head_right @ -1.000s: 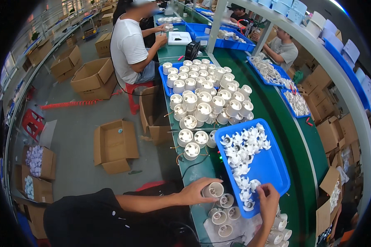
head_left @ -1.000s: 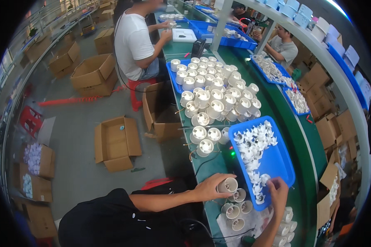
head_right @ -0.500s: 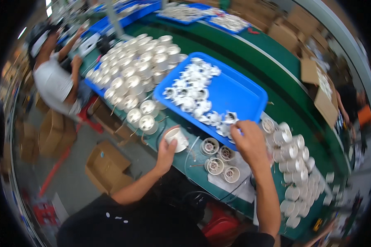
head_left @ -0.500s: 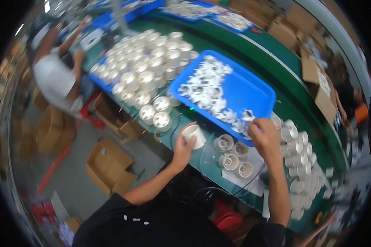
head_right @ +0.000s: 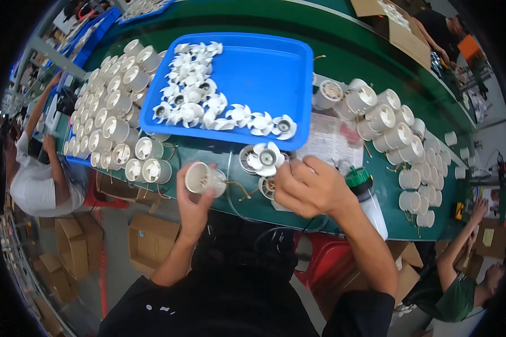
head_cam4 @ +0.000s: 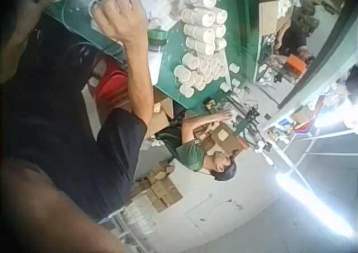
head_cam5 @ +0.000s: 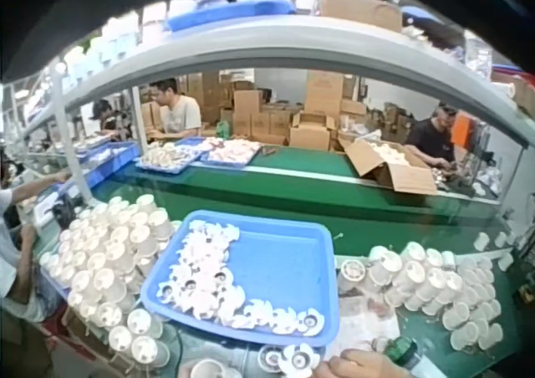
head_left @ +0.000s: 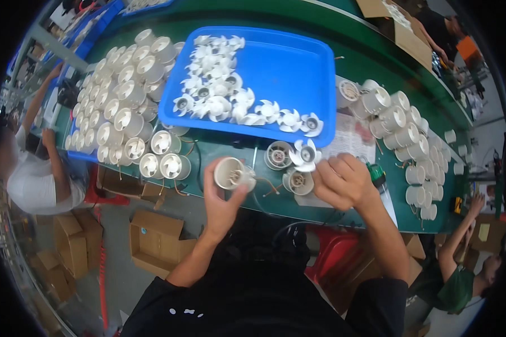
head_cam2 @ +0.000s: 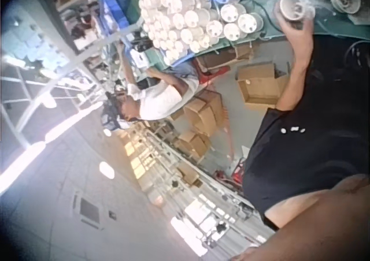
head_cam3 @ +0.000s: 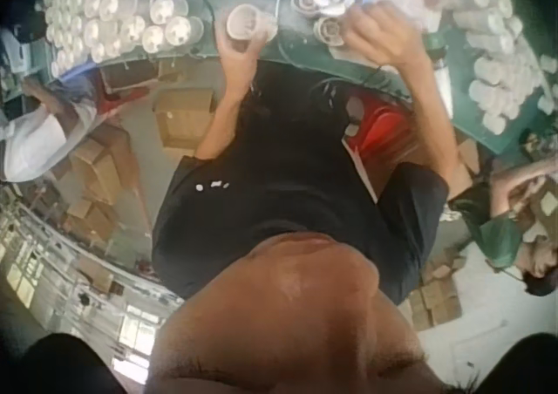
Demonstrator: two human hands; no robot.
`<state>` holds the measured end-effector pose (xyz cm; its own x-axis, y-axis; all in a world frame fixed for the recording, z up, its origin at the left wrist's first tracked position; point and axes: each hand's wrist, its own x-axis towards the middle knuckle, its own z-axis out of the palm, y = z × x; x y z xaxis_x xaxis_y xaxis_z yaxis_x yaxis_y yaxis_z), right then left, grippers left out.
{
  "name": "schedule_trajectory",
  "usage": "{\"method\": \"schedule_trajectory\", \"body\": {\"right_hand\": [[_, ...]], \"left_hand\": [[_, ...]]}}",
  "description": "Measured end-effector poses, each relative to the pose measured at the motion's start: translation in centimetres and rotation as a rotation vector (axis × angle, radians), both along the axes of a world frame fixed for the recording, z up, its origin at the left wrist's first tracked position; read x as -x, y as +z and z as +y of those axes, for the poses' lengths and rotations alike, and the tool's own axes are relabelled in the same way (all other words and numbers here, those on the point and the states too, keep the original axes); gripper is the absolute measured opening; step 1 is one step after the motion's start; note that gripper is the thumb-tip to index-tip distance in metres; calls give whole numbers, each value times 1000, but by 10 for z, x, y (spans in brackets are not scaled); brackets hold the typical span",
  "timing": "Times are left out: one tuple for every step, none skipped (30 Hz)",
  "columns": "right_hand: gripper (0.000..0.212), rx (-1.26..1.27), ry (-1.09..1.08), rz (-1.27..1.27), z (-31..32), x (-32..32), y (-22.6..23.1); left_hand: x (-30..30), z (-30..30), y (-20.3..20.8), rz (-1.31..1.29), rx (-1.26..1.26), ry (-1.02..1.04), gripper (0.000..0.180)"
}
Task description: Assemble small cooling fans into their plastic housings and apply sealant or glue using an industrial syringe.
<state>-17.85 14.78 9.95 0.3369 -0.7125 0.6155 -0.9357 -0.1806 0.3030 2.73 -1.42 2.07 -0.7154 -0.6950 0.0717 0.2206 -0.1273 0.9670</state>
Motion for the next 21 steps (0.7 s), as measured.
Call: {"method": "schedule_trajectory", "body": {"right_hand": [[13,-14,17,-9,-1,-3,0],[12,-32,15,-4,-1,-5,1],[12,-37,29,-3,-2,-7,0],[12,-42,41,0,-2,-10,-1],[12,-37,51,0,-3,-12,-3],[12,-39,67,-5,-4,-15,-3],[14,-48,69,-55,-7,-18,-3],[15,-59,68,-105,-9,-21,-2],[16,-68,59,-284,-8,-26,-1],[16,-46,-3,-550,-10,-36,0],[16,-24,-74,-812,-11,-48,1],[10,-72,-147,-1169,-9,-61,3],[8,-158,-123,-1648,-11,-71,5],[7,-243,-107,-2117,-14,-78,9],[10,-314,-118,-2151,-18,-82,5],[11,-348,-177,-2049,-22,-86,-5],[13,-380,-234,-1945,-25,-89,-12],[15,-433,-300,-1887,-27,-87,-11],[15,-426,-303,-1894,-31,-89,-8],[13,-387,-388,-1783,-36,-93,-4],[12,-349,-471,-1668,-38,-96,1]], "left_hand": [[-3,0,6,-47,91,-29,62],[-4,-1,13,-62,124,-53,63],[-7,-2,15,-115,212,-57,61],[-9,-2,18,-168,298,-63,59],[-10,-1,23,-203,316,-63,58],[-10,-3,26,-218,406,-71,59],[-10,-5,29,-240,498,-73,60],[-10,-6,37,-270,569,-97,60],[-9,-5,40,-287,595,-112,59],[-8,-4,43,-305,623,-127,59],[-7,-3,44,-310,592,-137,58],[-6,-2,43,-300,575,-136,59],[-8,-1,40,-292,559,-131,59],[-7,-2,38,-289,564,-148,60],[-6,-2,39,-260,589,-166,61],[-6,-1,39,-234,613,-186,61],[-5,-1,43,-235,644,-169,62],[-5,-2,43,-235,648,-175,62],[-6,-5,41,-267,651,-195,62],[-7,-7,39,-298,653,-214,63],[-7,-7,39,-298,654,-222,63]]}}
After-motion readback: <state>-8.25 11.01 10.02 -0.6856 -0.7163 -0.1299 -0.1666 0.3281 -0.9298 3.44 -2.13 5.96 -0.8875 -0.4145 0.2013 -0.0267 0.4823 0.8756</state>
